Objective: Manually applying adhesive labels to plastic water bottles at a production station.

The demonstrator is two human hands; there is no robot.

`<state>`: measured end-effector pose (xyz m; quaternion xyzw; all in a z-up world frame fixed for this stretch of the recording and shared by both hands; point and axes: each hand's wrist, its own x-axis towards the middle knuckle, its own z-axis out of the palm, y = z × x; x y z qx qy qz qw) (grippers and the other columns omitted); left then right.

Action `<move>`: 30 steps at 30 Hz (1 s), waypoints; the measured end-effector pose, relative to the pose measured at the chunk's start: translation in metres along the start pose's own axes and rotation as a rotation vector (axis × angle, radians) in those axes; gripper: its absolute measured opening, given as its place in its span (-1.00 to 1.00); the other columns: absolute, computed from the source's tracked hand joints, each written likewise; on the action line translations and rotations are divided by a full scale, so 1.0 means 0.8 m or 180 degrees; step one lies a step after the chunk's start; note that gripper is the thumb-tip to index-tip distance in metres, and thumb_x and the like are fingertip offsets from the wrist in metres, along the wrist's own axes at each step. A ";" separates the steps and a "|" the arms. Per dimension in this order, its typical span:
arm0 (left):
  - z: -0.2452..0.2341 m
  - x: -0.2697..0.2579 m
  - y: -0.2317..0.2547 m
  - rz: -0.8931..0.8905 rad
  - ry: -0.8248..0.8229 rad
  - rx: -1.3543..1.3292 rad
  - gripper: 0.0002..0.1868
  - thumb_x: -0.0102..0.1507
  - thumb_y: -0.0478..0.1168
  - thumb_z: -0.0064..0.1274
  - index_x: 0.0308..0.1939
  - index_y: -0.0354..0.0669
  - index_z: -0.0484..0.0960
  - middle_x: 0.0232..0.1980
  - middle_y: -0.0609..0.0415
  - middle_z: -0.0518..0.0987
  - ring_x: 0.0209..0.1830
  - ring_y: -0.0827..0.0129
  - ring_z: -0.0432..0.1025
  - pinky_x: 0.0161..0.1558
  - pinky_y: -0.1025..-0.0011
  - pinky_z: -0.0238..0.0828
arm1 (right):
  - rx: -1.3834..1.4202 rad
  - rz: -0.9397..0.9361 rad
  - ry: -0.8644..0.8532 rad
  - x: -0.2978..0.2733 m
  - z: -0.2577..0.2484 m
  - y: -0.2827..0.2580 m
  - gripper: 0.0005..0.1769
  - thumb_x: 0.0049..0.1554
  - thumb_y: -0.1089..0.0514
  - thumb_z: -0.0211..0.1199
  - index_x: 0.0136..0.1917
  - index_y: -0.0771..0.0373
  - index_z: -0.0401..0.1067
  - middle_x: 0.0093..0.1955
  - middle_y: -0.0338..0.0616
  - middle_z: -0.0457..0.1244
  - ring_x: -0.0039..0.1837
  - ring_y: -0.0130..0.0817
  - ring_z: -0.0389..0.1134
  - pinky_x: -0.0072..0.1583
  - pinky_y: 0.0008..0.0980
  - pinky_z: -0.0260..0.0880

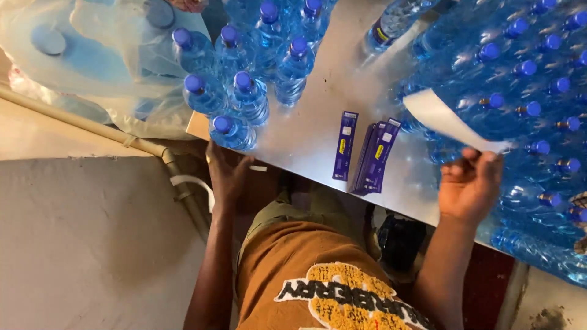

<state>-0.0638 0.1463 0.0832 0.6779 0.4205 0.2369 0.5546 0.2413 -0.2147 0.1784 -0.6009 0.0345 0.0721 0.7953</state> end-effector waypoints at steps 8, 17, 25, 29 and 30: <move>0.041 0.006 -0.068 0.0685 0.0635 0.0626 -0.18 0.07 -0.11 0.60 0.30 -0.23 0.49 0.06 -0.35 0.64 0.12 -0.39 0.59 0.05 -0.26 0.66 | 0.0097 -0.0226 -0.1071 -0.047 0.024 0.030 -0.51 0.31 -0.17 0.32 0.36 0.12 0.38 0.29 0.05 0.42 0.28 -0.08 0.54 0.19 -0.16 0.63; 0.208 0.026 -0.086 -0.0109 -0.1087 0.1243 -0.28 0.06 0.40 0.44 0.04 0.08 0.55 -0.04 -0.04 0.67 0.08 -0.14 0.64 0.09 -0.14 0.57 | 0.0986 0.0165 -0.1046 -0.048 0.042 0.128 -0.75 0.28 -0.01 0.48 0.07 -0.05 0.40 0.10 -0.42 0.37 0.07 -0.59 0.47 0.12 -0.45 0.52; 0.202 0.011 -0.064 0.0794 -0.1399 0.1410 -0.63 0.23 -0.04 0.38 -0.02 -0.07 0.60 -0.07 -0.06 0.64 -0.11 -0.06 0.64 -0.15 0.06 0.62 | -0.0406 0.0309 -0.1320 -0.088 0.067 0.287 -0.50 0.33 0.02 0.47 0.38 0.19 0.33 0.18 -0.23 0.23 0.18 -0.54 0.28 0.22 -0.36 0.35; 0.172 -0.036 -0.110 -0.1528 -0.2014 -0.1109 0.22 0.04 0.18 0.69 0.54 -0.22 0.24 0.38 -0.38 0.56 0.24 -0.25 0.57 -0.02 -0.18 0.74 | -0.0483 0.0475 -0.1272 -0.105 0.062 0.274 -0.47 0.33 0.08 0.47 0.44 0.16 0.30 0.22 -0.31 0.22 0.23 -0.58 0.24 0.35 -0.39 0.28; 0.169 -0.040 -0.103 -0.1579 -0.2049 -0.1076 0.22 0.04 0.18 0.69 0.54 -0.22 0.24 0.38 -0.38 0.56 0.24 -0.25 0.57 -0.02 -0.18 0.74 | -0.0483 0.0516 -0.1215 -0.106 0.052 0.282 -0.47 0.33 0.08 0.47 0.44 0.16 0.30 0.22 -0.31 0.22 0.23 -0.58 0.24 0.35 -0.39 0.28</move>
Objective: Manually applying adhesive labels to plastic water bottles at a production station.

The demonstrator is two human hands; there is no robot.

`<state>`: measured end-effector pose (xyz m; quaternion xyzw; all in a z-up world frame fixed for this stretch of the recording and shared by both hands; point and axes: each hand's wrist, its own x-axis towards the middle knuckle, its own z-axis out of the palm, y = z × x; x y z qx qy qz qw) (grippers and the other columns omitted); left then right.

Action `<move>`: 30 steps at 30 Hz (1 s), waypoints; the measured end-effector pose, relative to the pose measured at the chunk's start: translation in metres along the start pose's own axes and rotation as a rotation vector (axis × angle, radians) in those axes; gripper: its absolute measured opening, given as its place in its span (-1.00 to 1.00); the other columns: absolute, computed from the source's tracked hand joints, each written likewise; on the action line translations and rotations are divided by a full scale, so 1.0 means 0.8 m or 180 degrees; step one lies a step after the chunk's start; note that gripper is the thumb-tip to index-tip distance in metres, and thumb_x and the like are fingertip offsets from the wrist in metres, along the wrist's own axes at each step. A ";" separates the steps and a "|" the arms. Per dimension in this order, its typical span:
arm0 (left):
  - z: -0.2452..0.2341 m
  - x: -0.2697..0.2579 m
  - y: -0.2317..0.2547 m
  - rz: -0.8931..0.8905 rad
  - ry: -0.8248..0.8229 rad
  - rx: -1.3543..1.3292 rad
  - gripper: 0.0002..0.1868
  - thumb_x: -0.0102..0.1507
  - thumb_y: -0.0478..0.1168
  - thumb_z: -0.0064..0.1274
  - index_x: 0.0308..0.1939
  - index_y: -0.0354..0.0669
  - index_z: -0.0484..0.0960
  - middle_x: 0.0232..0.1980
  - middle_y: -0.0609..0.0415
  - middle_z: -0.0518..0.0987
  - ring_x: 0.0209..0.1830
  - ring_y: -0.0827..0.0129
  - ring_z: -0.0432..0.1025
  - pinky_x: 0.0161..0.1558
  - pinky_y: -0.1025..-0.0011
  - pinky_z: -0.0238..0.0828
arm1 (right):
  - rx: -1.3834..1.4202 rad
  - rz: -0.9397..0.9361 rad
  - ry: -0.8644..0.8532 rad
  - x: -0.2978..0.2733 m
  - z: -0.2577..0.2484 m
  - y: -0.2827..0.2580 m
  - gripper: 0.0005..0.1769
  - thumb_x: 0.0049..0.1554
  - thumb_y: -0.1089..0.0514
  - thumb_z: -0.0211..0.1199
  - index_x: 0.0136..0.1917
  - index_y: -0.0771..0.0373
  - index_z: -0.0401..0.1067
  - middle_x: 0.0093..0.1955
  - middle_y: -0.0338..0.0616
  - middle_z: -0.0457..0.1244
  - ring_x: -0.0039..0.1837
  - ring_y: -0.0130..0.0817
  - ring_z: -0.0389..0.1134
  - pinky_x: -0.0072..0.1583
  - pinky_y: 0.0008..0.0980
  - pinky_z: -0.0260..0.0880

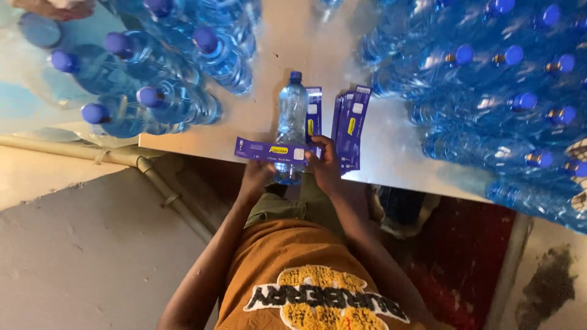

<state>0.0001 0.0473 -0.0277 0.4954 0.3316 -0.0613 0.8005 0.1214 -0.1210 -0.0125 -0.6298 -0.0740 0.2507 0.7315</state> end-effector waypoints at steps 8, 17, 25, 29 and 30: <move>0.074 -0.050 0.086 0.0485 0.1745 -0.0446 -0.84 0.36 -0.25 0.40 0.00 0.02 0.77 -0.23 0.30 0.65 -0.29 0.61 0.48 -0.14 0.33 0.64 | 0.0270 0.0115 0.0059 -0.030 -0.033 0.066 -0.45 0.33 0.21 0.45 0.49 0.19 0.31 0.24 -0.27 0.38 0.22 -0.61 0.37 0.33 -0.45 0.40; 0.067 -0.031 0.054 0.0836 0.1626 -0.0275 -0.80 0.37 -0.32 0.41 0.04 -0.01 0.80 -0.19 0.29 0.66 -0.18 0.66 0.37 -0.03 0.34 0.46 | 0.0374 0.0241 0.0095 -0.026 -0.018 -0.001 -0.49 0.38 0.18 0.39 0.51 0.23 0.28 -0.03 -0.38 0.24 -0.06 -0.73 0.22 0.05 -0.54 0.30; 0.068 -0.016 0.033 0.0668 0.1863 -0.0191 -0.91 0.34 -0.27 0.44 -0.13 -0.05 0.81 -0.31 0.21 0.62 -0.29 0.57 0.36 -0.12 0.34 0.34 | 0.0367 0.0259 0.0051 -0.018 -0.011 0.018 -0.47 0.37 0.17 0.41 0.50 0.23 0.27 -0.03 -0.35 0.20 -0.06 -0.70 0.21 0.05 -0.52 0.26; 0.065 0.005 0.007 0.0605 0.2066 -0.0093 -0.90 0.42 -0.19 0.36 -0.15 -0.04 0.76 -0.33 0.20 0.58 -0.30 0.58 0.40 -0.14 0.45 0.31 | -0.0155 0.0412 -0.0071 -0.021 -0.010 0.048 -0.49 0.43 0.08 0.34 0.54 0.18 0.25 0.05 -0.24 0.26 0.04 -0.56 0.27 0.16 -0.32 0.30; 0.065 0.004 0.018 0.0607 0.2067 -0.0094 -0.90 0.42 -0.19 0.36 -0.15 -0.04 0.76 -0.33 0.20 0.58 -0.30 0.58 0.40 -0.14 0.45 0.31 | -0.0154 0.0411 -0.0074 -0.021 -0.004 0.051 -0.49 0.43 0.08 0.34 0.54 0.18 0.25 0.05 -0.24 0.26 0.04 -0.56 0.27 0.16 -0.32 0.30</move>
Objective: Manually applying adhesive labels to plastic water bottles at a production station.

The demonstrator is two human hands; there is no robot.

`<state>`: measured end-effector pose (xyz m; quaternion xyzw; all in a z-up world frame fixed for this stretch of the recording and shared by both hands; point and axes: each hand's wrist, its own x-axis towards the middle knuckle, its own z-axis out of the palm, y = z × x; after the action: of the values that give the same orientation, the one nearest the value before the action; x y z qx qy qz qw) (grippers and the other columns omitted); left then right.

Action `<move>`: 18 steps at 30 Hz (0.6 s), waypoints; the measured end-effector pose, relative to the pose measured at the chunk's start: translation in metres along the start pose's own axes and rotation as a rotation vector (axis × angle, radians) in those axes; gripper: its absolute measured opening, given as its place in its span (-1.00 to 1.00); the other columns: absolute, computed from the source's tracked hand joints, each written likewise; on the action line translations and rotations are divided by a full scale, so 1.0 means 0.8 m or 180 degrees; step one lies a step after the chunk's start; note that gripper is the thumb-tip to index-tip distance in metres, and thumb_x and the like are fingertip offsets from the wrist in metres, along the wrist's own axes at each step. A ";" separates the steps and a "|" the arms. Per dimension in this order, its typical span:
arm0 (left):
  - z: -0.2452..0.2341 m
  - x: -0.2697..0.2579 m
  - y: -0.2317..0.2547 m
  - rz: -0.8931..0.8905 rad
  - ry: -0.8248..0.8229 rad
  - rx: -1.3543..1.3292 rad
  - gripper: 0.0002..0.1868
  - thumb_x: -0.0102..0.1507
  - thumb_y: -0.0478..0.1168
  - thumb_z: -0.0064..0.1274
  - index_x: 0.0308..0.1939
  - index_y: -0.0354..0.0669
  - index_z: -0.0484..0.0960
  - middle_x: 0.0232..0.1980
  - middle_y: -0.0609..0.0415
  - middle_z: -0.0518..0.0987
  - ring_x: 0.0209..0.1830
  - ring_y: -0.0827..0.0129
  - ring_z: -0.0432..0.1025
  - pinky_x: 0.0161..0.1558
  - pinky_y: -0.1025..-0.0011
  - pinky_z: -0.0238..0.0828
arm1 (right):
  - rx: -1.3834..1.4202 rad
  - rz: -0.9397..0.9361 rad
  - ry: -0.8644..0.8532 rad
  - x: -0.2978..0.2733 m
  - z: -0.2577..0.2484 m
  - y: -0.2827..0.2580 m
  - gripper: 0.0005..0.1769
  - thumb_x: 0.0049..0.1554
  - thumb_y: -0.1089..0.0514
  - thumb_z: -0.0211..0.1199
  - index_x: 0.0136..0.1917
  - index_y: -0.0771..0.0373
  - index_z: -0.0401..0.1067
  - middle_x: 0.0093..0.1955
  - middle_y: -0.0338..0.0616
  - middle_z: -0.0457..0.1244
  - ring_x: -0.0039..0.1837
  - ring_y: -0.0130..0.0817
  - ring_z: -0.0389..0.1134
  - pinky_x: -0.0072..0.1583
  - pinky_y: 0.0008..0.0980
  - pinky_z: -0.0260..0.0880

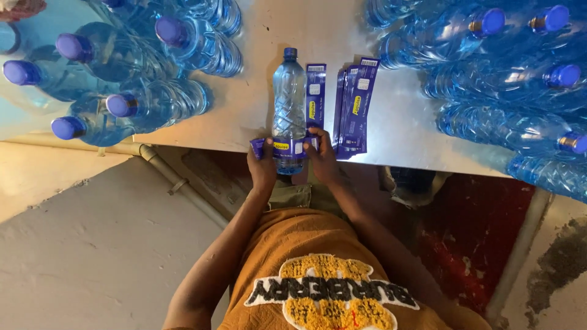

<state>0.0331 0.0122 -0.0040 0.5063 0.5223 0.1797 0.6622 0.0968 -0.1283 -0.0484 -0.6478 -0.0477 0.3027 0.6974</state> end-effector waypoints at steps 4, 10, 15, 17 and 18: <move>0.002 -0.002 0.012 -0.0426 0.0207 -0.0052 -0.79 0.48 -0.08 0.26 -0.16 -0.09 0.69 -0.31 0.15 0.57 -0.29 0.46 0.39 -0.12 0.31 0.37 | -0.0786 0.0176 -0.0003 -0.009 0.038 -0.015 -0.51 0.54 -0.10 0.09 0.61 0.12 0.24 0.30 0.01 0.24 0.35 -0.16 0.30 0.39 -0.03 0.26; -0.006 0.000 0.032 -0.1373 -0.0006 -0.0544 -0.73 0.51 -0.04 0.13 -0.01 -0.17 0.74 -0.17 -0.06 0.67 -0.15 0.24 0.57 0.02 0.15 0.47 | -0.0435 0.0118 -0.0108 0.014 0.044 0.006 -0.56 0.57 -0.21 -0.02 0.49 0.12 0.21 0.01 -0.32 0.10 0.08 -0.48 0.23 0.11 -0.27 0.31; -0.024 0.011 0.031 -0.1806 -0.0178 -0.1156 -0.67 0.54 -0.03 0.06 0.10 -0.22 0.72 -0.06 -0.16 0.71 -0.08 0.15 0.63 0.07 0.01 0.53 | -0.0896 0.0729 -0.0444 0.044 0.011 0.003 -0.52 0.52 -0.40 0.00 0.43 -0.07 0.30 -0.15 -0.12 0.31 -0.19 -0.23 0.48 -0.07 -0.21 0.44; -0.037 0.009 0.026 -0.1734 -0.0259 -0.0730 -0.62 0.52 0.01 0.07 0.05 -0.27 0.72 -0.09 -0.16 0.67 -0.10 0.14 0.57 0.05 0.00 0.49 | -0.0938 0.0837 -0.1133 0.025 0.014 -0.058 -0.24 0.42 -0.28 0.28 0.67 0.03 0.08 -0.01 -0.16 0.27 -0.03 -0.32 0.43 0.03 -0.18 0.38; -0.041 0.014 0.024 -0.1710 -0.0290 -0.0736 -0.62 0.52 0.01 0.07 0.05 -0.27 0.72 -0.09 -0.16 0.67 -0.10 0.14 0.57 0.05 0.00 0.49 | -0.0945 0.0803 -0.1116 0.026 0.009 -0.056 -0.24 0.42 -0.28 0.28 0.67 0.03 0.08 -0.01 -0.16 0.27 -0.03 -0.32 0.43 0.03 -0.18 0.38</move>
<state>0.0148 0.0448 0.0084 0.2787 0.5834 0.0335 0.7621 0.1262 -0.1107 -0.0121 -0.6816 -0.1306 0.4846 0.5325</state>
